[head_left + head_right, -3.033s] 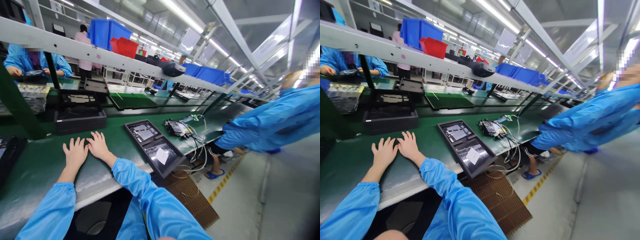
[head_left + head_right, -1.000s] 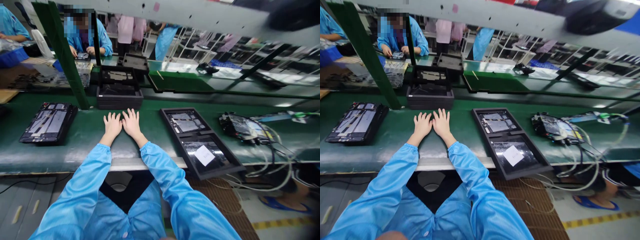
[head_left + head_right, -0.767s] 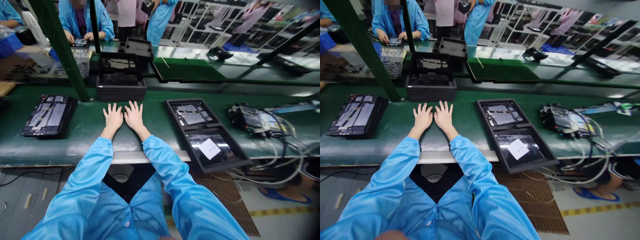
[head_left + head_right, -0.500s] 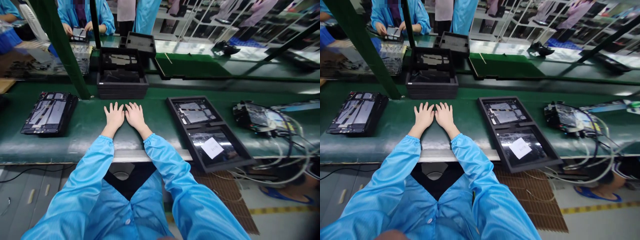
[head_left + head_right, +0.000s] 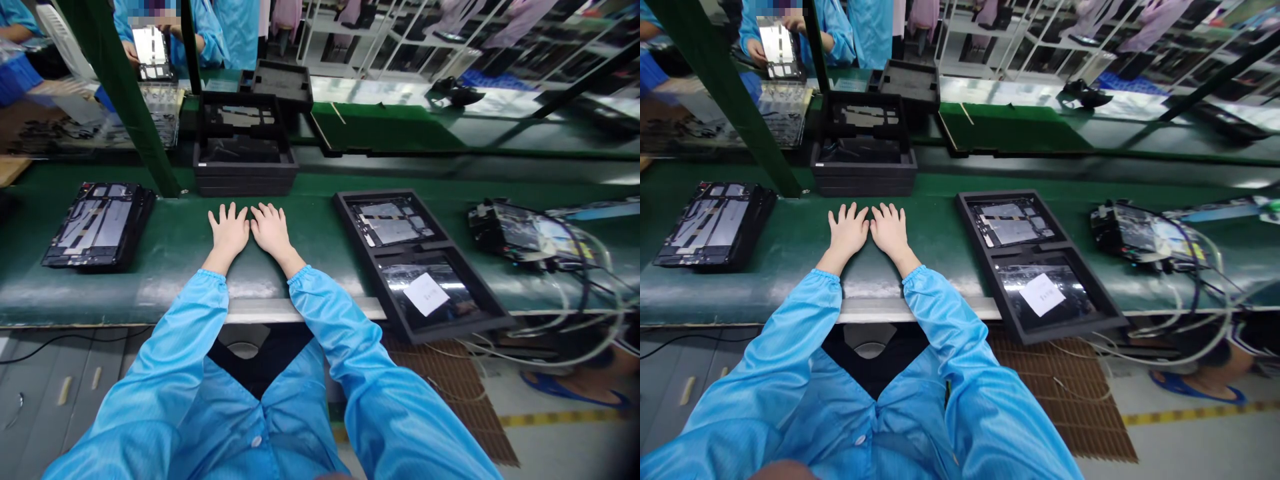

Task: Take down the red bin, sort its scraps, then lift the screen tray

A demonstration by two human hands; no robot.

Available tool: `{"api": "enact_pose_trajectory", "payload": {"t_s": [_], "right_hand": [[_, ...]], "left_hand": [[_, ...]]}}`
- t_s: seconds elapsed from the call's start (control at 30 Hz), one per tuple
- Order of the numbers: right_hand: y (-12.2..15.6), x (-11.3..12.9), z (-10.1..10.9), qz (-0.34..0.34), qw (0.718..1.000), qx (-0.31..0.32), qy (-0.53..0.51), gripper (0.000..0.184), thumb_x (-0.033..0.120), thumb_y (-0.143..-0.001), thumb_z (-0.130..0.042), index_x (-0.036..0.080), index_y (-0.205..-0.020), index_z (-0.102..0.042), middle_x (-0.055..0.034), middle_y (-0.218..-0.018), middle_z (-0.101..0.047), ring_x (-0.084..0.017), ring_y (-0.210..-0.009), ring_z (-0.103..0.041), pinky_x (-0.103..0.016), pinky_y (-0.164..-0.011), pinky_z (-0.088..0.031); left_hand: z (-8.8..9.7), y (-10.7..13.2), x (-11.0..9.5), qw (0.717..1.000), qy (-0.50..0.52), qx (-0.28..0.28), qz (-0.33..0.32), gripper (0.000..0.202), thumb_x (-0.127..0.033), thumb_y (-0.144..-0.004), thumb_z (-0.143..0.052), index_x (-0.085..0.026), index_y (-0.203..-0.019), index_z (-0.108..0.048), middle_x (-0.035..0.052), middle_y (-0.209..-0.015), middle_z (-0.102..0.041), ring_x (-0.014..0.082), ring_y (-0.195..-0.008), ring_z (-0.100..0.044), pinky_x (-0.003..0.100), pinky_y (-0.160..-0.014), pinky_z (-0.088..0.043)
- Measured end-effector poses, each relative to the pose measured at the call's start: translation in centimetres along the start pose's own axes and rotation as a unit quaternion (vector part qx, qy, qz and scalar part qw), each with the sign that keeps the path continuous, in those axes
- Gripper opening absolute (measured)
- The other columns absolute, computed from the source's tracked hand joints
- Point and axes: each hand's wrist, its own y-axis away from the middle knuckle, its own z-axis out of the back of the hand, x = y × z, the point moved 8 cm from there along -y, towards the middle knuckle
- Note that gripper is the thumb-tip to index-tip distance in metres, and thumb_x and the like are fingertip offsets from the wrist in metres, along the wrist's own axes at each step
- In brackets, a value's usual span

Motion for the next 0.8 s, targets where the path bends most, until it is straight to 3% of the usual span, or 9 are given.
{"api": "enact_pose_trajectory", "payload": {"t_s": [0.2, 0.3, 0.37, 0.47, 0.57, 0.7, 0.8], "right_hand": [[0.0, 0.0, -0.2, 0.0, 1.0, 0.004, 0.001, 0.061, 0.031, -0.116, -0.042, 0.016, -0.172, -0.06, -0.0155, -0.182, -0.051, -0.04, -0.171, -0.04, -0.068, -0.144, -0.024], [-0.1, -0.2, -0.1, 0.009, 1.0, -0.003, -0.008, 0.064, 0.031, -0.116, -0.042, 0.018, -0.178, -0.053, -0.0157, -0.181, -0.052, -0.039, -0.17, -0.041, -0.066, -0.144, -0.024], [-0.1, 0.0, 0.1, 0.039, 0.999, -0.007, -0.026, 0.068, 0.031, -0.116, -0.04, 0.021, -0.183, -0.043, -0.0147, -0.179, -0.053, -0.035, -0.169, -0.044, -0.063, -0.144, -0.026], [0.3, 0.9, 1.0, 0.112, 0.992, -0.015, -0.062, 0.07, 0.031, -0.116, -0.037, 0.024, -0.187, -0.035, -0.0123, -0.181, -0.051, -0.03, -0.169, -0.044, -0.06, -0.145, -0.027], [1.1, 2.2, 2.3, 0.169, 0.981, -0.028, -0.093, 0.068, 0.032, -0.117, -0.037, 0.027, -0.185, -0.04, -0.0101, -0.183, -0.048, -0.03, -0.171, -0.041, -0.06, -0.146, -0.026], [2.0, 3.5, 3.3, 0.201, 0.972, -0.03, -0.121, 0.064, 0.032, -0.117, -0.038, 0.028, -0.181, -0.047, -0.0084, -0.183, -0.05, -0.03, -0.172, -0.041, -0.059, -0.146, -0.027], [2.3, 3.6, 3.9, 0.202, 0.965, -0.049, -0.159, 0.057, 0.033, -0.117, -0.04, 0.029, -0.172, -0.059, -0.0091, -0.176, -0.058, -0.03, -0.167, -0.048, -0.061, -0.146, -0.026]], "left_hand": [[0.0, 0.1, 0.1, 1.0, 0.018, -0.014, 0.001, 0.061, -0.035, -0.116, -0.043, -0.026, -0.173, -0.061, 0.0117, -0.186, -0.042, 0.0443, -0.175, -0.03, 0.079, -0.142, -0.014], [0.3, -0.5, 0.4, 0.998, 0.05, -0.043, 0.0, 0.053, -0.032, -0.114, -0.051, -0.024, -0.162, -0.071, 0.0134, -0.181, -0.05, 0.0457, -0.173, -0.035, 0.078, -0.142, -0.012], [1.0, -1.0, 1.1, 0.99, 0.113, -0.078, 0.008, 0.041, -0.03, -0.112, -0.057, -0.024, -0.146, -0.08, 0.0129, -0.167, -0.066, 0.0422, -0.161, -0.052, 0.073, -0.142, -0.022], [2.4, -1.0, 2.4, 0.958, 0.255, -0.133, -0.005, 0.027, -0.028, -0.112, -0.059, -0.024, -0.127, -0.081, 0.0077, -0.131, -0.084, 0.0273, -0.125, -0.077, 0.049, -0.126, -0.05], [4.1, 0.1, 3.3, 0.935, 0.303, -0.179, -0.048, 0.018, -0.028, -0.112, -0.061, -0.024, -0.117, -0.077, 0.0041, -0.114, -0.085, 0.0207, -0.108, -0.079, 0.036, -0.112, -0.056], [5.7, 1.9, 3.8, 0.931, 0.269, -0.239, -0.057, 0.012, -0.031, -0.111, -0.065, -0.024, -0.108, -0.074, 0.0033, -0.106, -0.082, 0.0203, -0.103, -0.076, 0.037, -0.113, -0.054], [6.0, 2.4, 3.6, 0.924, 0.273, -0.262, -0.048, 0.013, -0.032, -0.114, -0.06, -0.024, -0.108, -0.068, 0.0038, -0.106, -0.079, 0.0192, -0.103, -0.075, 0.034, -0.108, -0.056]]}}
